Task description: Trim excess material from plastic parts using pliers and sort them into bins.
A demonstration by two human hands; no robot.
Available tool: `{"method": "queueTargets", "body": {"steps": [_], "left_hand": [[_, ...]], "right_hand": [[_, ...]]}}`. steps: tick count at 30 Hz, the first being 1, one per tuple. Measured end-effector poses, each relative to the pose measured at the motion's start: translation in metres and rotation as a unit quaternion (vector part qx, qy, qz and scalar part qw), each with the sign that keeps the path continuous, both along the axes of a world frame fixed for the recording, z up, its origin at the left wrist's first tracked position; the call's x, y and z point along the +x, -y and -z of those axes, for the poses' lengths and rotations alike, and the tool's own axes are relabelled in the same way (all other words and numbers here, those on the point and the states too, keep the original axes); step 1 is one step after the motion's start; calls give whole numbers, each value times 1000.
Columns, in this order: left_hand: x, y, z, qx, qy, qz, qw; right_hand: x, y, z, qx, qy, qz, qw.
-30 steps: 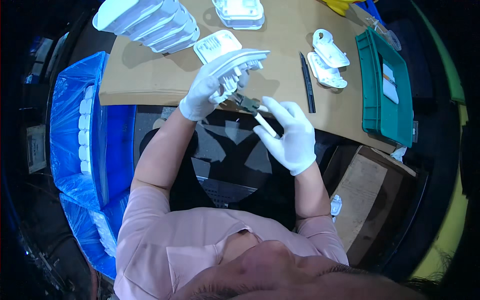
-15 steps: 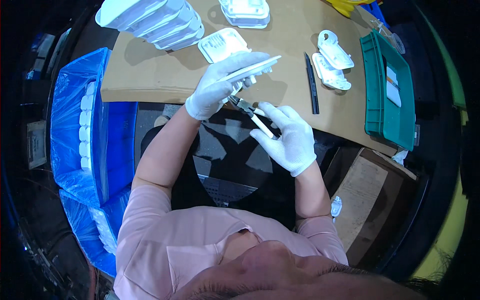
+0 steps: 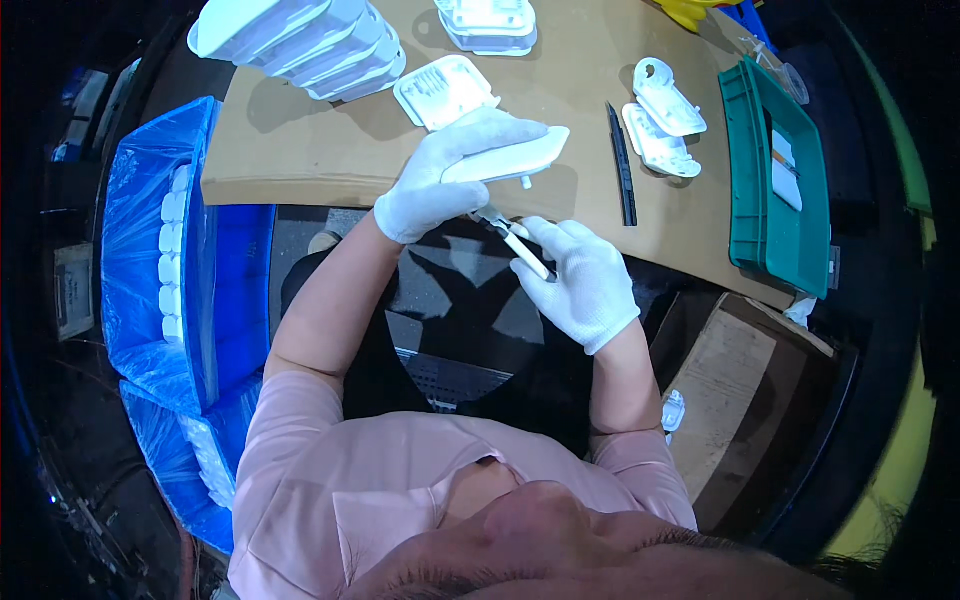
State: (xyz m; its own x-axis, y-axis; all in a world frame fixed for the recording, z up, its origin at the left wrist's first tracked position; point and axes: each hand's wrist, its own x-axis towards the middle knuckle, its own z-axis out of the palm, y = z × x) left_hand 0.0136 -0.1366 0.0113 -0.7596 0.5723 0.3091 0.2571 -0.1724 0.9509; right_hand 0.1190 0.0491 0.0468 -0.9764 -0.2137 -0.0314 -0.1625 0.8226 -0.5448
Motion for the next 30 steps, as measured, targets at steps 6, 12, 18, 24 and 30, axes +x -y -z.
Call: {"method": "queueTargets", "body": {"steps": [6,12,18,24,30], "left_hand": [[0,-3,1,-39,5,1,999],[3,-3,-6,-18,19,20,999],[-3,-4,3,-56,-46,-8,997],[4,-14,4,60,51,-10,997],[10,-28,-7,-147,-8,-167,975]], "right_hand": [[-1,0,-1,22,5,2,1000],[-3,-1,2,18,-31,-10,999],[-3,-2,11,6,-48,-13,999],[-2,-13,22,-37,-114,25,992],[0,-53,33,-24,-267,209,941]]}}
